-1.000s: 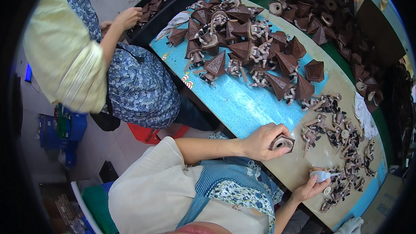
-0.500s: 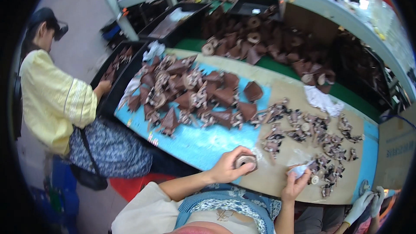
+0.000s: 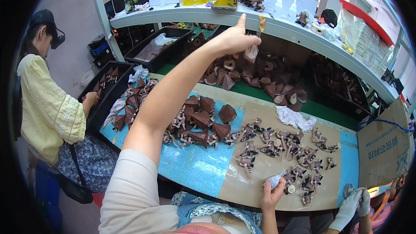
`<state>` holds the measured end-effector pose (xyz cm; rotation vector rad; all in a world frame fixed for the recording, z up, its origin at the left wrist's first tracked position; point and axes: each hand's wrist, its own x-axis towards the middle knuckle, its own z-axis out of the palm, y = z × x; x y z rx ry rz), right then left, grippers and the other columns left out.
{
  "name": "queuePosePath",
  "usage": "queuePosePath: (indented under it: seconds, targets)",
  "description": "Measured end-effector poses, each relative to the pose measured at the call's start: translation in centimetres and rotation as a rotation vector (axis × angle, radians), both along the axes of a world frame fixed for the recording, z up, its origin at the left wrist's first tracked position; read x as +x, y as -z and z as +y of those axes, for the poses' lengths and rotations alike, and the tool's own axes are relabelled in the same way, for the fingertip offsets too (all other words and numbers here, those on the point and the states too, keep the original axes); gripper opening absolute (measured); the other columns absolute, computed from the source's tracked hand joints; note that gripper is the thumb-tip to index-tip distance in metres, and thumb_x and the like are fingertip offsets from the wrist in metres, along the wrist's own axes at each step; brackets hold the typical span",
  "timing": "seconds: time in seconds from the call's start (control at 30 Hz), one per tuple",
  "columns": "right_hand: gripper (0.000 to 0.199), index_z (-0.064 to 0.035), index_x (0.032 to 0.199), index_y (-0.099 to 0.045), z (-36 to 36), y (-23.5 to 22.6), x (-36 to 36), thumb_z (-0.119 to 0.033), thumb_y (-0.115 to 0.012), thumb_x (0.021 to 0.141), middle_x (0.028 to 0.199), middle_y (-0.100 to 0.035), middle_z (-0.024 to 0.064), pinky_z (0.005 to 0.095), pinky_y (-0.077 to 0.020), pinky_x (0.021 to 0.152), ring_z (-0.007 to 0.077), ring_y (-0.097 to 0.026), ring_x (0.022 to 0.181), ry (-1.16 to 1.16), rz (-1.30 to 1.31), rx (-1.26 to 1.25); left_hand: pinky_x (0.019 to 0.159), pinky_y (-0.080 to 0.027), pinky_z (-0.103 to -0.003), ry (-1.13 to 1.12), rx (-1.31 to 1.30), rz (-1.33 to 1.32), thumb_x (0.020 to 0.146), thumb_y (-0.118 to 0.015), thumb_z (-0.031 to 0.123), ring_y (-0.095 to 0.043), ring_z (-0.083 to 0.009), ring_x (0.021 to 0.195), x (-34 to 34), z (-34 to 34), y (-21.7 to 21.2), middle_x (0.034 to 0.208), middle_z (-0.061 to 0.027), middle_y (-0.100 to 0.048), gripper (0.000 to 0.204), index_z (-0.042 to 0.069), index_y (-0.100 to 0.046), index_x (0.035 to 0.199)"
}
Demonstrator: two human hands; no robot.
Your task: The person assembles figurines by applying glue from a bottle into the base pieces and inserting character components into the bases by hand.
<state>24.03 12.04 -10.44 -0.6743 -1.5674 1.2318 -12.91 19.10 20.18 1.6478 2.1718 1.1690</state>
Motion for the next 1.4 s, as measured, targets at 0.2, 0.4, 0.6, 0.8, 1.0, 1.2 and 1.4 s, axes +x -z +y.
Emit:
queuePosePath:
  seconds: [0.2,0.4,0.6,0.8,1.0,1.2,1.4]
  targets:
    - [0.029,-0.0014,0.114,-0.042,0.2,-0.4,-0.1,-0.012,-0.055,0.092,0.089,-0.057,0.0077,0.0232,-0.0434,0.066,0.0105,-0.050,0.073,-0.011,-0.027,-0.014,0.055,-0.052,-0.032,-0.026,-0.024,-0.033,0.074,-0.064,0.040,-0.063,-0.0234,0.066,-1.5,3.0,-1.6,0.097,-0.0176,-0.065,0.114,-0.005,0.011,0.147]
    - [0.028,-0.0013,0.114,-0.042,0.4,-0.6,0.1,-0.012,-0.055,0.092,0.088,-0.057,0.0077,0.0232,-0.0431,0.066,0.0106,-0.051,0.072,-0.014,-0.035,-0.018,0.054,-0.052,-0.034,-0.010,-0.039,-0.095,0.073,-0.064,0.040,-0.061,-0.0234,0.071,-1.6,4.8,-2.5,0.104,-0.0197,-0.061,0.114,0.000,0.011,0.148]
    - [0.028,-0.0017,0.115,-0.041,0.0,-0.7,-0.6,-0.010,-0.054,0.092,0.089,-0.056,0.0073,0.0232,-0.0430,0.067,0.0110,-0.050,0.073,-0.073,-0.013,-0.043,0.051,-0.052,-0.033,-0.040,-0.025,-0.113,0.072,-0.065,0.037,-0.062,-0.0203,0.062,-4.2,4.8,-1.6,0.088,-0.0156,-0.066,0.116,-0.003,0.015,0.146]
    - [0.030,-0.0005,0.119,-0.040,0.3,0.1,0.7,-0.010,-0.050,0.093,0.093,-0.054,0.0086,0.0230,-0.0409,0.070,0.0118,-0.047,0.076,-0.005,0.021,0.008,0.063,-0.056,-0.031,-0.012,0.073,0.051,0.072,-0.064,0.038,-0.066,-0.0239,0.066,0.2,4.8,-1.3,0.093,-0.0209,-0.068,0.113,-0.009,0.009,0.145]
    - [0.035,0.0008,0.126,-0.039,0.0,-0.2,0.4,-0.013,-0.048,0.095,0.094,-0.054,0.0080,0.0234,-0.0408,0.070,0.0117,-0.046,0.077,-0.056,0.014,0.007,0.082,-0.050,-0.038,0.249,0.392,-0.261,0.081,-0.067,0.041,-0.067,-0.0307,0.088,9.3,-7.6,8.1,0.092,-0.0246,-0.067,0.078,-0.004,-0.032,0.135]
    - [0.043,0.0029,0.132,-0.041,-0.2,-0.9,0.7,-0.020,-0.050,0.097,0.091,-0.053,0.0059,0.0260,-0.0420,0.073,0.0125,-0.048,0.077,-0.030,0.046,-0.053,0.080,-0.048,-0.028,0.449,-0.071,-1.057,0.090,-0.065,0.035,-0.057,-0.0126,0.087,16.3,-15.4,21.1,0.093,-0.0029,-0.058,0.041,0.004,-0.051,0.114]
    - [0.048,0.0052,0.128,-0.043,-0.6,-3.6,1.5,-0.032,-0.049,0.098,0.083,-0.052,0.0068,0.0320,-0.0445,0.075,0.0167,-0.053,0.074,-0.204,0.134,-0.119,0.089,-0.045,-0.027,0.525,-0.013,-1.142,0.081,-0.076,0.013,-0.052,-0.0104,0.103,18.8,-19.4,25.9,0.110,-0.0045,-0.054,0.062,0.003,-0.037,0.128]
